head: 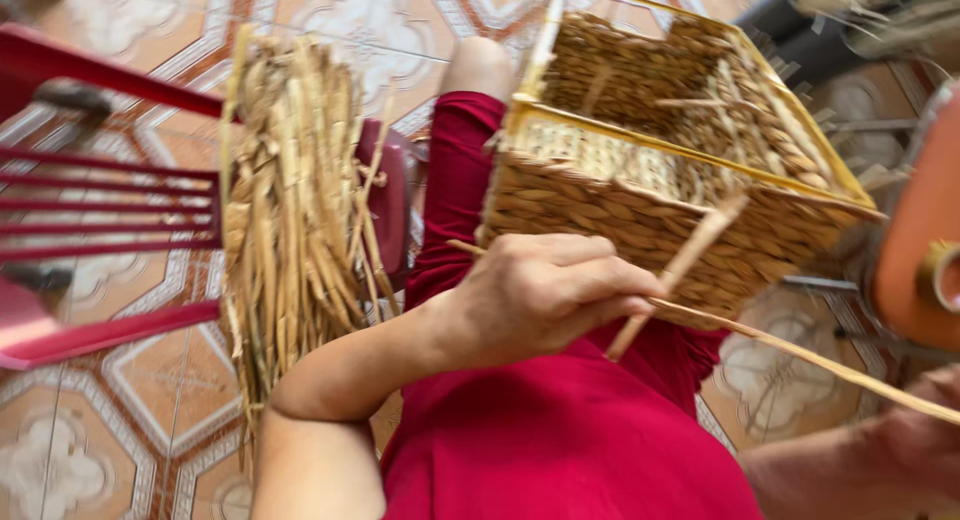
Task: The person weaves dried palm leaves into a rectangular basket, threading strands through the frame and tightening the weave. They occasionally use scissors to trim excess material and continue adding new strands to build the basket walls.
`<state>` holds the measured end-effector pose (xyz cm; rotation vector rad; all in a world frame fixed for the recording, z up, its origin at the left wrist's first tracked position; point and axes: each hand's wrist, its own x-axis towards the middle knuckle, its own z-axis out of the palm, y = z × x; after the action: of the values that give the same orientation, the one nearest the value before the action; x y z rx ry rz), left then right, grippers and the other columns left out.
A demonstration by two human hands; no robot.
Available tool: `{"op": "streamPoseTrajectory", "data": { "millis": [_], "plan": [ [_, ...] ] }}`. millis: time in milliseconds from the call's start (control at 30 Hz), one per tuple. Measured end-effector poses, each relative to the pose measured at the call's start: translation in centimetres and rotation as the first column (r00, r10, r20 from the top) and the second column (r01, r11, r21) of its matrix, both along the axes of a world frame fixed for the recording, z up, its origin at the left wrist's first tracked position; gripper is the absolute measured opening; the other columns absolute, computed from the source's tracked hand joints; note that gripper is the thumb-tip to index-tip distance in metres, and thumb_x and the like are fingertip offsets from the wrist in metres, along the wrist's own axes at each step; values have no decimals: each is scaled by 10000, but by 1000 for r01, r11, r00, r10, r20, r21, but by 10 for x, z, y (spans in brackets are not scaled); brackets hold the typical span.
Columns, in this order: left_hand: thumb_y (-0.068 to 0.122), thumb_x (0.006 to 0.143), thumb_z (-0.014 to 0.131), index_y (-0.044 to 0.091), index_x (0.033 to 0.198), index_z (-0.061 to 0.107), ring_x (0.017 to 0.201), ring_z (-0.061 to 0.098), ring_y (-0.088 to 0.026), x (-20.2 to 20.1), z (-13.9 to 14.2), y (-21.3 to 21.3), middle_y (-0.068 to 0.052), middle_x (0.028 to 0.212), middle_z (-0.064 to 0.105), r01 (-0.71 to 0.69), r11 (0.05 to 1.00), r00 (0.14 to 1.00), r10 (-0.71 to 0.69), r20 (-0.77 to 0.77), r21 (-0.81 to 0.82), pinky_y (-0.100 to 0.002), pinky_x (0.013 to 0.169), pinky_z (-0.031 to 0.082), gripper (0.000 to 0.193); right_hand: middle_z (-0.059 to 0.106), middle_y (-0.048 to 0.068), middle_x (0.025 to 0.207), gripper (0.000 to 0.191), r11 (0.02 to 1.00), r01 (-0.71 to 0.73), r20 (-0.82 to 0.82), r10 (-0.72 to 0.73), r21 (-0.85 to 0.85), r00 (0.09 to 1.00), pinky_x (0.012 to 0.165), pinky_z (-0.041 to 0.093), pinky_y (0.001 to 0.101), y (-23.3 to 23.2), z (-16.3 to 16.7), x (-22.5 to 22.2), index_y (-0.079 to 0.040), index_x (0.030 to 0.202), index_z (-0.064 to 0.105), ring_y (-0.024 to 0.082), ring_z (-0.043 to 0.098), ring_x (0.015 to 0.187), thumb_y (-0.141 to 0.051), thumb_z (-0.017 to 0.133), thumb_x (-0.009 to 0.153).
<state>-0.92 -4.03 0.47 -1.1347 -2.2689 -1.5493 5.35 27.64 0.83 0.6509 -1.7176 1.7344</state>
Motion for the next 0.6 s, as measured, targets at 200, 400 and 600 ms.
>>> {"op": "streamPoseTrajectory", "data": {
  "millis": [200,400,600],
  "plan": [
    [207,1025,752,112,1116,691,820,694,-207,-8,28,45,-20,918,667,98,994,995,-99,-27,-45,-337,748,581,144,678,141,939,384,930,-177,226,106,322,968,637,512,233,-4,-8,4,-9,1125,701,175,648,734,-320,796,920],
    [204,1008,776,98,1160,706,965,651,-208,-33,29,59,-33,1036,677,-142,990,971,142,-194,13,-335,838,568,198,659,128,929,402,969,245,107,-246,26,963,558,535,263,36,-24,16,27,1032,672,170,670,707,-374,692,1047],
    [199,1016,810,135,1152,721,1037,591,-201,-52,20,85,8,1079,647,-276,960,913,246,-325,-48,-326,851,513,175,596,94,825,314,483,842,13,-869,239,495,601,442,285,146,-73,81,66,959,632,169,573,698,-206,620,1116]
  ]
}}
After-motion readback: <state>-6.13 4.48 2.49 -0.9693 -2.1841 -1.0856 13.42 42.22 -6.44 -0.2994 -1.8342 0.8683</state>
